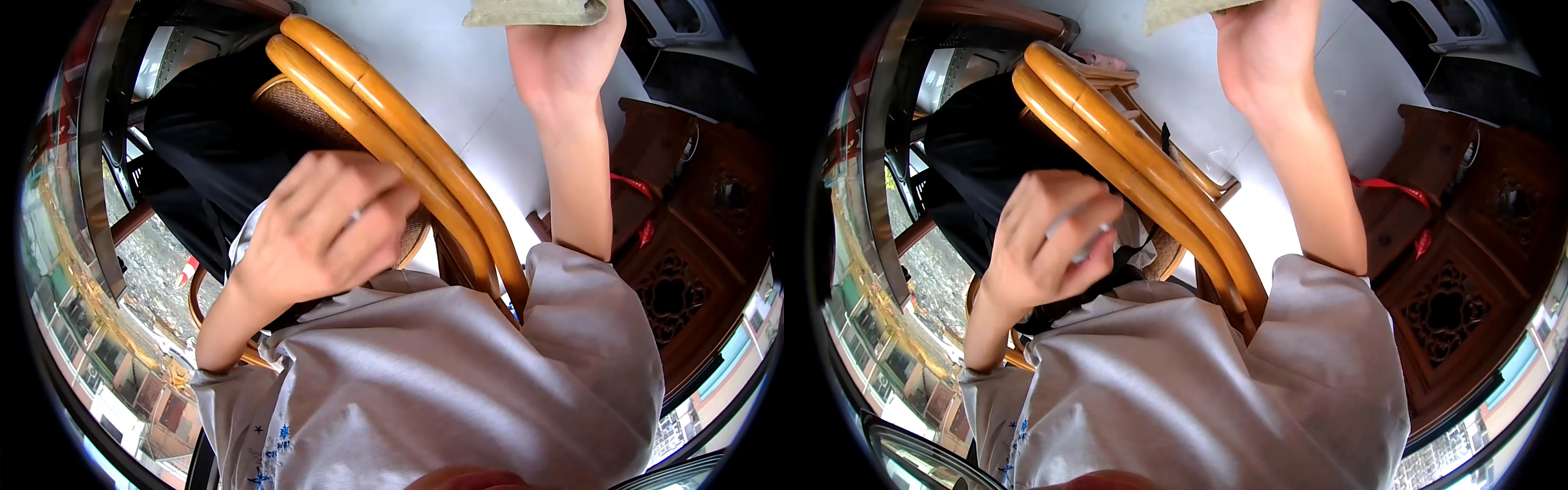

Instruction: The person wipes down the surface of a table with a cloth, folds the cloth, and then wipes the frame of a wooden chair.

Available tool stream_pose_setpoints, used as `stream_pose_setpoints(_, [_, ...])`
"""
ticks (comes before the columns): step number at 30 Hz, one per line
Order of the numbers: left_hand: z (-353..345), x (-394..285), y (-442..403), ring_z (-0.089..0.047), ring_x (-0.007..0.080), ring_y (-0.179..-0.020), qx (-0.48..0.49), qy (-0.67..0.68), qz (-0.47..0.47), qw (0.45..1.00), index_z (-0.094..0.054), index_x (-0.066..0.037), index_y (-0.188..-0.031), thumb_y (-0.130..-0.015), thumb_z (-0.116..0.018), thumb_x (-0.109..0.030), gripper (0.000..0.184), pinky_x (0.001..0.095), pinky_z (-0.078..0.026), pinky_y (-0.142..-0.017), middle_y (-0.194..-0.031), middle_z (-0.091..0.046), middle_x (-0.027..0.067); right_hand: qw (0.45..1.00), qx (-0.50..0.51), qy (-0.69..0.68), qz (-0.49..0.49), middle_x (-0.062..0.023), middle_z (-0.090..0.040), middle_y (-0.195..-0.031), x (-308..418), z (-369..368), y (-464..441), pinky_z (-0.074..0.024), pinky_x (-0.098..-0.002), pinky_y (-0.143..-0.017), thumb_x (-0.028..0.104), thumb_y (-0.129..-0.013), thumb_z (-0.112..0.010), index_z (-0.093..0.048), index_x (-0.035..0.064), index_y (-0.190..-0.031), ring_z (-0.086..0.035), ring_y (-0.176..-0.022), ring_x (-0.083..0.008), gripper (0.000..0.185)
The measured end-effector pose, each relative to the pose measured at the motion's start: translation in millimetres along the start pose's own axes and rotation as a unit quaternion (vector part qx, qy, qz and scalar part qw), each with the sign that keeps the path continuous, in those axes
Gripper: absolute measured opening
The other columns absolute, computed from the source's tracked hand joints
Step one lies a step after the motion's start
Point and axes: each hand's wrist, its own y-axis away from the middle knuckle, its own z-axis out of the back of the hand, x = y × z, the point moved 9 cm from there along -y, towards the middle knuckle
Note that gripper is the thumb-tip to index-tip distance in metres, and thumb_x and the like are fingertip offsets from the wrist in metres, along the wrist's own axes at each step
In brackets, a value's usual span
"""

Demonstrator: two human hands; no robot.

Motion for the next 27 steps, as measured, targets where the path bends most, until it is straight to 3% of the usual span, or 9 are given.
stream_pose_setpoints(2, [-2, 15, -2, -0.063, 0.0291, -0.093, -0.003, -0.019, 0.065, 0.998, -0.072, -0.002, -0.125, -0.078, -0.082, -0.004, 0.049, 0.0416, -0.053, -0.080, -0.112, -0.061, 0.0103, 1.000, 0.000, -0.004, -0.007, -0.0056, -0.072, -0.111, -2, -3, 0, -0.0525, -0.0326, -0.091, 0.032, -0.100, -0.064, -0.066, 0.0058, -0.124, -0.069, -0.101, -0.0183, 0.035])
stream_pose_setpoints(5, [-14, 13, 4, -0.063, 0.0287, -0.092, -0.004, -0.035, 0.042, 0.998, -0.073, -0.003, -0.123, -0.079, -0.083, -0.007, 0.045, 0.0403, -0.053, -0.079, -0.111, -0.061, 0.0101, 1.000, -0.004, -0.003, -0.004, -0.0053, -0.072, -0.111, -3, -6, -1, -0.0523, -0.0324, -0.091, 0.032, -0.100, -0.064, -0.065, 0.0056, -0.125, -0.069, -0.101, -0.0181, 0.037])
stream_pose_setpoints(12, [-15, 11, -18, -0.067, 0.0268, -0.084, 0.011, -0.022, 0.078, 0.997, -0.071, -0.003, -0.102, -0.081, -0.082, -0.006, 0.024, 0.0388, -0.053, -0.078, -0.099, -0.064, 0.0074, 1.000, 0.000, 0.008, 0.008, -0.0043, -0.072, -0.111, -3, -5, -3, -0.0515, -0.0312, -0.092, 0.032, -0.100, -0.063, -0.065, 0.0061, -0.125, -0.069, -0.101, -0.0166, 0.037])
stream_pose_setpoints(18, [-18, 13, -29, -0.066, 0.0278, -0.082, 0.033, -0.069, 0.065, 0.995, -0.067, -0.004, -0.096, -0.083, -0.080, -0.003, 0.019, 0.0393, -0.053, -0.076, -0.093, -0.061, 0.0081, 1.000, 0.002, 0.000, 0.002, -0.0031, -0.072, -0.108, -4, -10, -3, -0.0513, -0.0299, -0.090, 0.032, -0.100, -0.063, -0.065, 0.0075, -0.125, -0.068, -0.098, -0.0149, 0.035])
stream_pose_setpoints(24, [-18, 21, -25, -0.063, 0.0292, -0.083, 0.020, 0.015, 0.106, 0.994, -0.064, -0.003, -0.101, -0.086, -0.074, 0.003, 0.019, 0.0356, -0.052, -0.076, -0.096, -0.061, 0.0116, 1.000, 0.007, -0.005, -0.024, -0.0015, -0.072, -0.101, -9, -7, -3, -0.0519, -0.0284, -0.083, 0.033, -0.101, -0.063, -0.066, 0.0087, -0.120, -0.068, -0.090, -0.0127, 0.031])
stream_pose_setpoints(27, [-21, 34, -12, -0.064, 0.0264, -0.084, 0.024, 0.155, 0.196, 0.968, -0.062, 0.000, -0.101, -0.093, -0.071, -0.003, 0.012, 0.0362, -0.052, -0.077, -0.095, -0.059, 0.0100, 1.000, 0.012, -0.009, -0.024, -0.0020, -0.072, -0.100, -11, -7, -3, -0.0524, -0.0283, -0.082, 0.033, -0.101, -0.063, -0.067, 0.0084, -0.119, -0.068, -0.089, -0.0127, 0.031])
